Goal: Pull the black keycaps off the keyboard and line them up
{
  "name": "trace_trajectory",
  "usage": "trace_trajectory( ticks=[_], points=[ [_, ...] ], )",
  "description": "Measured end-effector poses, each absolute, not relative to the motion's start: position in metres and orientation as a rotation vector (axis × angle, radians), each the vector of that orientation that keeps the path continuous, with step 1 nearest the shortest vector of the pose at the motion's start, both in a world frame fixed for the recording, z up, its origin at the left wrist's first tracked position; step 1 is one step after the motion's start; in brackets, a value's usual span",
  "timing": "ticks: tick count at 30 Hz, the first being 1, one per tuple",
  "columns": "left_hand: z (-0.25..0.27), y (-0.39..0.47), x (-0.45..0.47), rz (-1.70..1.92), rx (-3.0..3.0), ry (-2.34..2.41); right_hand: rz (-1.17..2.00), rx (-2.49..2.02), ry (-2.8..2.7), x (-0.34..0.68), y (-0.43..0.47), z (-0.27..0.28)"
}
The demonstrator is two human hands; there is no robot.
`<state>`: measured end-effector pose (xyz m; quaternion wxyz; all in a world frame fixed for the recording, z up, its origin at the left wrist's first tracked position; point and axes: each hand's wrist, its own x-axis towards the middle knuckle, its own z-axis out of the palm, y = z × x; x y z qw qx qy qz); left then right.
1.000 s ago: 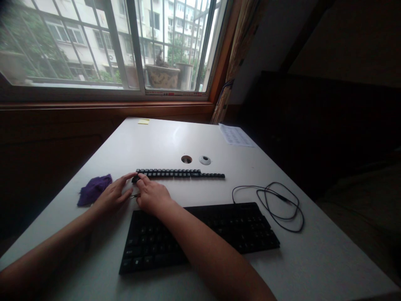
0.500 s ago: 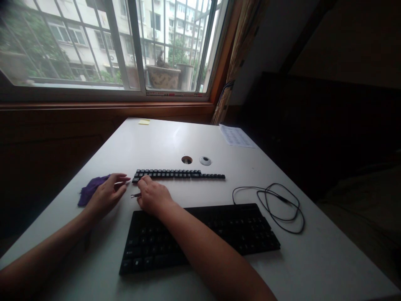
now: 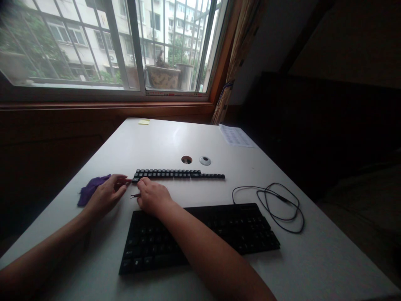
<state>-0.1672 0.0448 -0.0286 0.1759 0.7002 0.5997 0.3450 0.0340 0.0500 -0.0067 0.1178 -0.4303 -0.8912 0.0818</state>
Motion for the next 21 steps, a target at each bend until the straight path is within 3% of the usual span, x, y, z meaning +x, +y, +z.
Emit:
trace_trajectory(
  ticks=[21],
  points=[
    [-0.018,0.039,-0.163,0.961,2.023,1.718,0.227,-1.273,-2.614,0.034,0.049,-0.006]
  ],
)
